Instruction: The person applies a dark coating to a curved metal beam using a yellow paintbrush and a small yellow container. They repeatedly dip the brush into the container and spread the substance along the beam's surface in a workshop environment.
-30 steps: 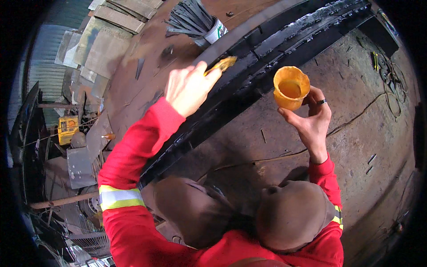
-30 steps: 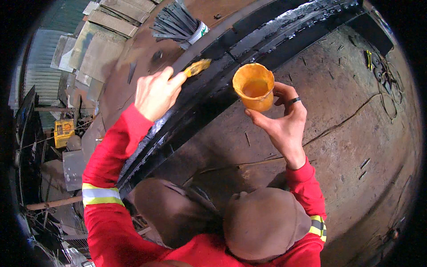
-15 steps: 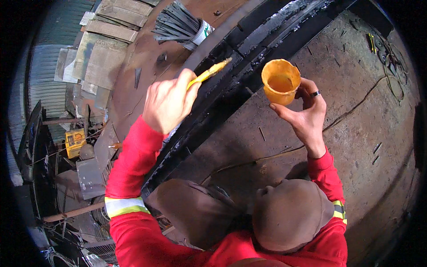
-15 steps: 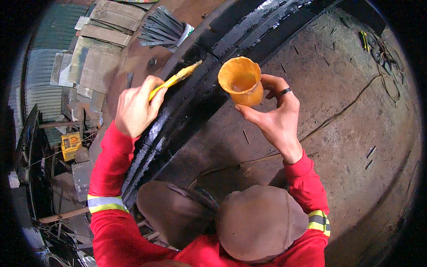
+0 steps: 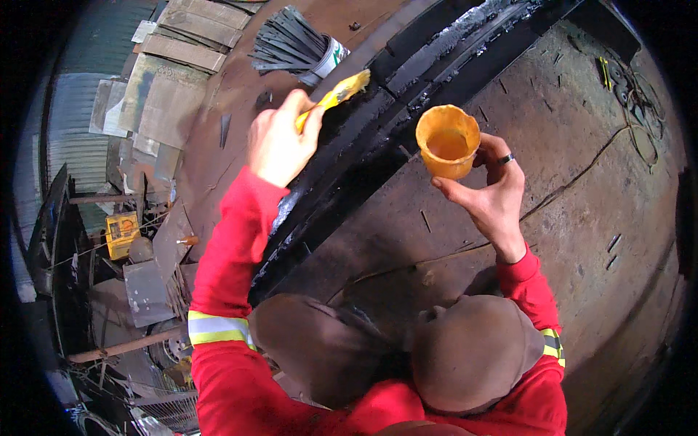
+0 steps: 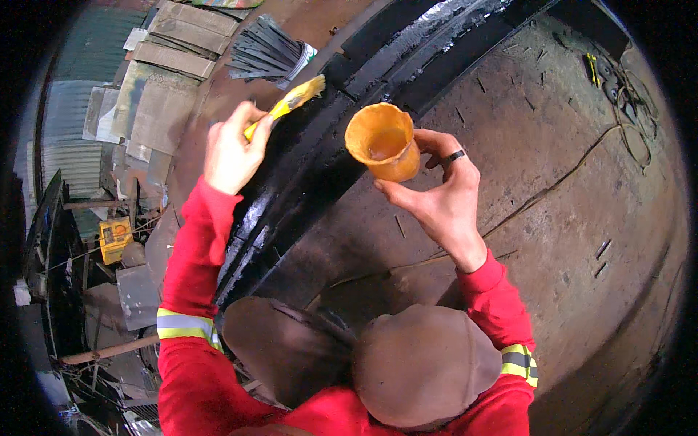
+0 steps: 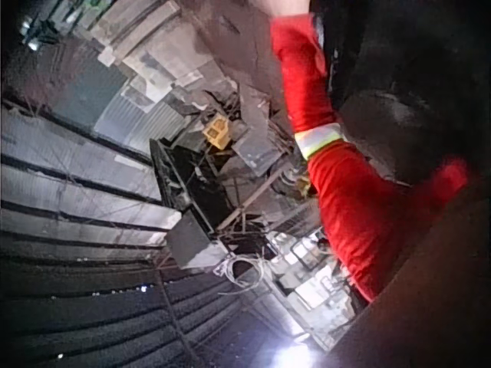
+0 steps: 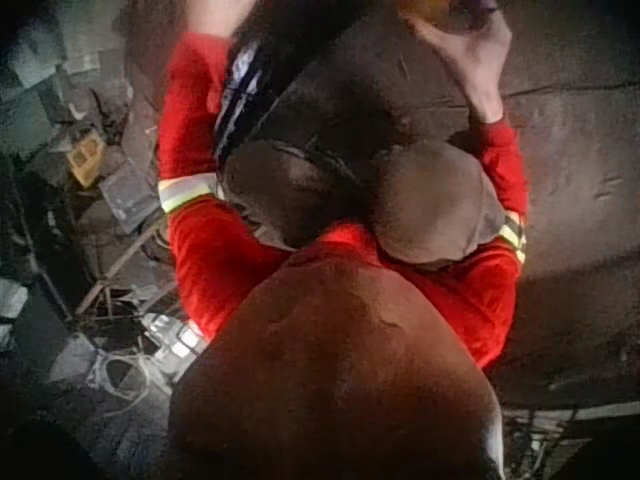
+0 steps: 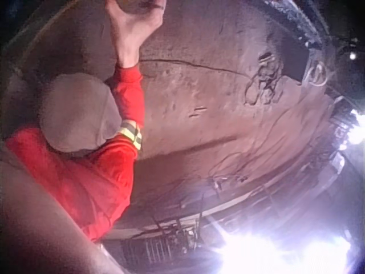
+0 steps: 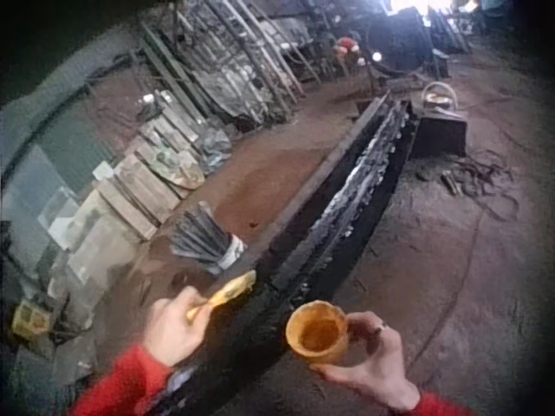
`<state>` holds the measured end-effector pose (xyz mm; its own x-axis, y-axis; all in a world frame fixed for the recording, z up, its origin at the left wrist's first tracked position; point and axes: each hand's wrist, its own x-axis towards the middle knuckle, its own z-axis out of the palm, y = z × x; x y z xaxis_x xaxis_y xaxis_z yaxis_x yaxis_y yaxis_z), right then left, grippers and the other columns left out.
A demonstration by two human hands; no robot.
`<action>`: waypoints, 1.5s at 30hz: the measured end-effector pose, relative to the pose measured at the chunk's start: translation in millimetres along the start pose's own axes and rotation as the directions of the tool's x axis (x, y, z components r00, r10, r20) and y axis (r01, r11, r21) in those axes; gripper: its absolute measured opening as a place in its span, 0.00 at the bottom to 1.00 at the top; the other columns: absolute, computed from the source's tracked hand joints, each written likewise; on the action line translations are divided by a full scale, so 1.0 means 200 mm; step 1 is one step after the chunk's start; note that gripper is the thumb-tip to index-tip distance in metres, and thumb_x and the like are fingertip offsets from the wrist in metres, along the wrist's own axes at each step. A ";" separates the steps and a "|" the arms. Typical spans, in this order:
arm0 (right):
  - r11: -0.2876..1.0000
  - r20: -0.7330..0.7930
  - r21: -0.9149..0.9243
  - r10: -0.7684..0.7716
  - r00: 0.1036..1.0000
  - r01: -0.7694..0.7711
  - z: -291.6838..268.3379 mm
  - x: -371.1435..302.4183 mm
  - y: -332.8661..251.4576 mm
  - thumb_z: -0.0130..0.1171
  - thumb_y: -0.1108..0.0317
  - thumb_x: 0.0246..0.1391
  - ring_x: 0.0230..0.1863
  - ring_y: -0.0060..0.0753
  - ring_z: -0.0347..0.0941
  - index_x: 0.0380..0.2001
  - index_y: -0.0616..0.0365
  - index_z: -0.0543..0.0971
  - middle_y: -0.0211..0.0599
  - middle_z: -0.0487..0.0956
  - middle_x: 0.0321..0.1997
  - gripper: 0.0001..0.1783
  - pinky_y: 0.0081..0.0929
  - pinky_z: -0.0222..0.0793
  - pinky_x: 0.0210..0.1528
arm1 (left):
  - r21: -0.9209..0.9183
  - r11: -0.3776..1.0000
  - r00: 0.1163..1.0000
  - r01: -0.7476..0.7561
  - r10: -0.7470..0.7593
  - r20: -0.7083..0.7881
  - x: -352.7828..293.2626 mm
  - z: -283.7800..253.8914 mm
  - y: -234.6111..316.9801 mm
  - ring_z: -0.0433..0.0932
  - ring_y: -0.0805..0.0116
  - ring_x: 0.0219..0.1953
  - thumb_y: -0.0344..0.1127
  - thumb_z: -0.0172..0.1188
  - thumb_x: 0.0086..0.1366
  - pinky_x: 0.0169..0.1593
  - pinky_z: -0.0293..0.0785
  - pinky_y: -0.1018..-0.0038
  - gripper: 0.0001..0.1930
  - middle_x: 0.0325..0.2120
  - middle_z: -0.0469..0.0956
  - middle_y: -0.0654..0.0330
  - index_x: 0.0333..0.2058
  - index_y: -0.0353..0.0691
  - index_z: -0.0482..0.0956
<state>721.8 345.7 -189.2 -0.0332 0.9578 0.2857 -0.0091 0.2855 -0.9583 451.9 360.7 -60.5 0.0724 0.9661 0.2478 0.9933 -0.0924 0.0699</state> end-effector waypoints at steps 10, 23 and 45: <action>1.000 -0.021 0.008 -0.017 1.000 0.017 -0.02 -0.01 0.00 0.78 0.64 0.33 0.41 0.25 0.74 0.45 0.60 0.78 0.32 0.80 0.41 0.32 0.25 0.68 0.44 | 0.144 0.989 1.000 -0.010 0.008 0.017 -0.07 0.04 -0.04 0.80 0.44 0.28 0.39 0.61 0.62 0.31 0.74 0.55 0.08 0.22 0.79 0.48 0.30 0.42 0.76; 1.000 -0.001 0.009 0.001 1.000 -0.001 0.03 -0.03 0.00 0.78 0.65 0.33 0.40 0.24 0.73 0.45 0.61 0.78 0.31 0.80 0.40 0.32 0.24 0.68 0.45 | 0.243 0.970 1.000 0.007 -0.005 -0.012 0.00 0.08 0.07 0.80 0.46 0.26 0.43 0.61 0.61 0.31 0.75 0.55 0.10 0.19 0.78 0.49 0.30 0.43 0.78; 0.999 0.015 0.045 0.015 1.000 -0.016 0.05 -0.06 0.03 0.79 0.66 0.33 0.43 0.24 0.71 0.48 0.62 0.76 0.32 0.79 0.43 0.35 0.24 0.66 0.47 | 0.211 0.977 1.000 -0.003 -0.001 0.019 -0.35 -0.14 -0.20 0.78 0.47 0.23 0.39 0.64 0.60 0.27 0.71 0.58 0.08 0.18 0.76 0.49 0.29 0.43 0.77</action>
<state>711.5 336.2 -198.5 -0.0487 0.9613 0.2711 -0.0533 0.2685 -0.9618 405.3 289.0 -53.5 0.0729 0.9705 0.2297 0.9898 -0.0420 -0.1364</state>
